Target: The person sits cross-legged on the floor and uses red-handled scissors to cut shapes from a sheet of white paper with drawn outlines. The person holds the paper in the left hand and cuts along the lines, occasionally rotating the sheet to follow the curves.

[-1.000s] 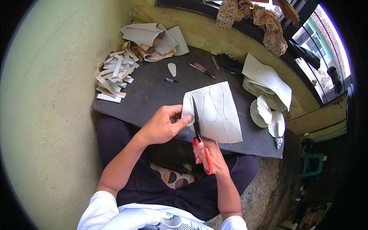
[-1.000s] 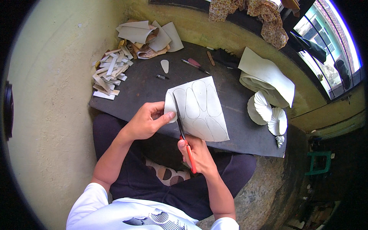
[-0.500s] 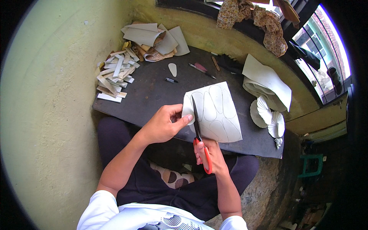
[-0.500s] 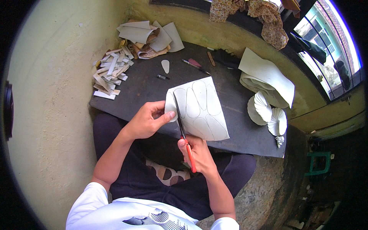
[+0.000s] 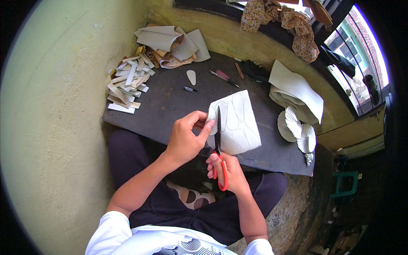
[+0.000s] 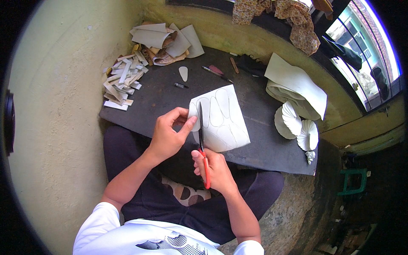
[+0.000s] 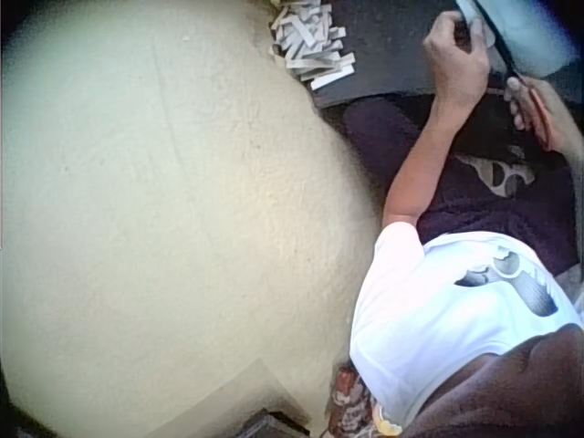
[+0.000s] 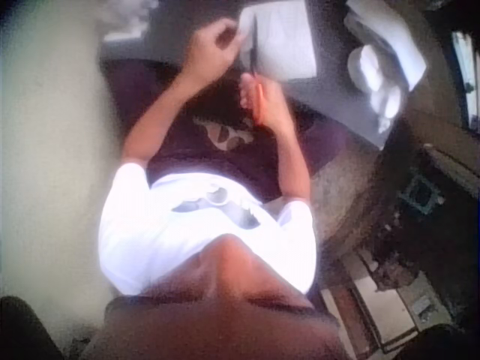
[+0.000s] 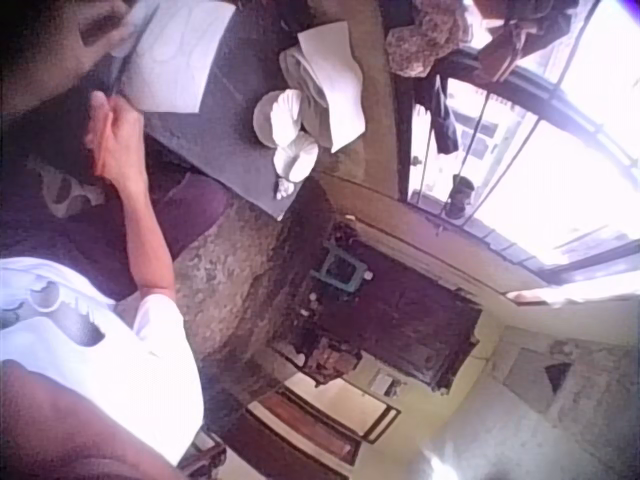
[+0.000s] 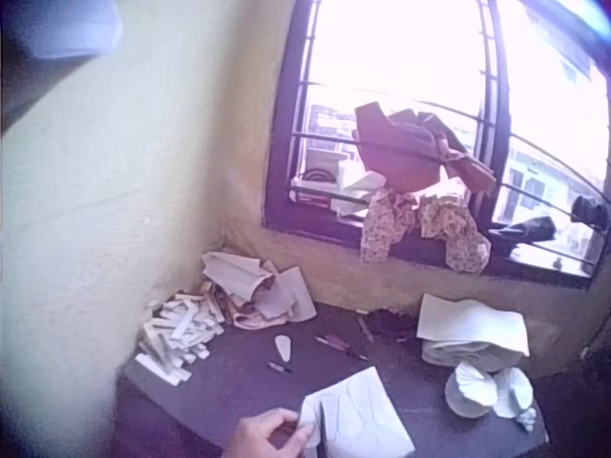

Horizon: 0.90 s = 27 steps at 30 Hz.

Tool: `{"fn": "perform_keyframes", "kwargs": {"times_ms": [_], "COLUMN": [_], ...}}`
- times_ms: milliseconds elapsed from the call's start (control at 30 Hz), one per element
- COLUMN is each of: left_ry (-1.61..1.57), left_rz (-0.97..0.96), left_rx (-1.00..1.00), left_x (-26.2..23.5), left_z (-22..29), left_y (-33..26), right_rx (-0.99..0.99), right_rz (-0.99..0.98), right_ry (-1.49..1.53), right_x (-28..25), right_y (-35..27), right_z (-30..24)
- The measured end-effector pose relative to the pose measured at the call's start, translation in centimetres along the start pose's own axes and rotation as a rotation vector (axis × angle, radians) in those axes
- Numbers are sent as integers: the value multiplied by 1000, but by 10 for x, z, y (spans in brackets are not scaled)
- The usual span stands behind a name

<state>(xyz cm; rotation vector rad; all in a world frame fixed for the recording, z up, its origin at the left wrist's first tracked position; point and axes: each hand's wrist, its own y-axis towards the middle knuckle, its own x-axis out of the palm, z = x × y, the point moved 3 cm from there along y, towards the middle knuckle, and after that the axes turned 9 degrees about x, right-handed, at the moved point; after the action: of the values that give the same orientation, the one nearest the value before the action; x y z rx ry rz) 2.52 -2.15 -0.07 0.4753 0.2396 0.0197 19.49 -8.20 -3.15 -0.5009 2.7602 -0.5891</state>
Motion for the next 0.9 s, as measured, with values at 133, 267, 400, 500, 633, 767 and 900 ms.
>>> {"fn": "perform_keyframes", "kwargs": {"times_ms": [133,267,400,500,633,767,900], "left_ry": [113,19,-167,-285,-338,-375,-419], "left_rz": [60,23,-84,-144,-196,-240,-239], "left_rx": [103,48,-139,-224,-255,-294,-318], "left_x": [4,4,-1,-2,0,-6,-7], "left_z": [9,2,-4,-4,-4,-3,-3], "left_y": [-4,-1,0,0,-2,1,1], "right_rx": [74,5,-40,-41,-32,-121,-138], "right_rz": [-96,-43,-11,-53,-102,-53,-38], "right_ry": [200,49,-71,0,108,-13,-50], "right_x": [6,-3,-12,-12,-13,-14,-14], "right_y": [-6,-6,-5,-8,-10,-8,-5], "right_z": [-3,-4,-2,-8,-10,-8,-1]}}
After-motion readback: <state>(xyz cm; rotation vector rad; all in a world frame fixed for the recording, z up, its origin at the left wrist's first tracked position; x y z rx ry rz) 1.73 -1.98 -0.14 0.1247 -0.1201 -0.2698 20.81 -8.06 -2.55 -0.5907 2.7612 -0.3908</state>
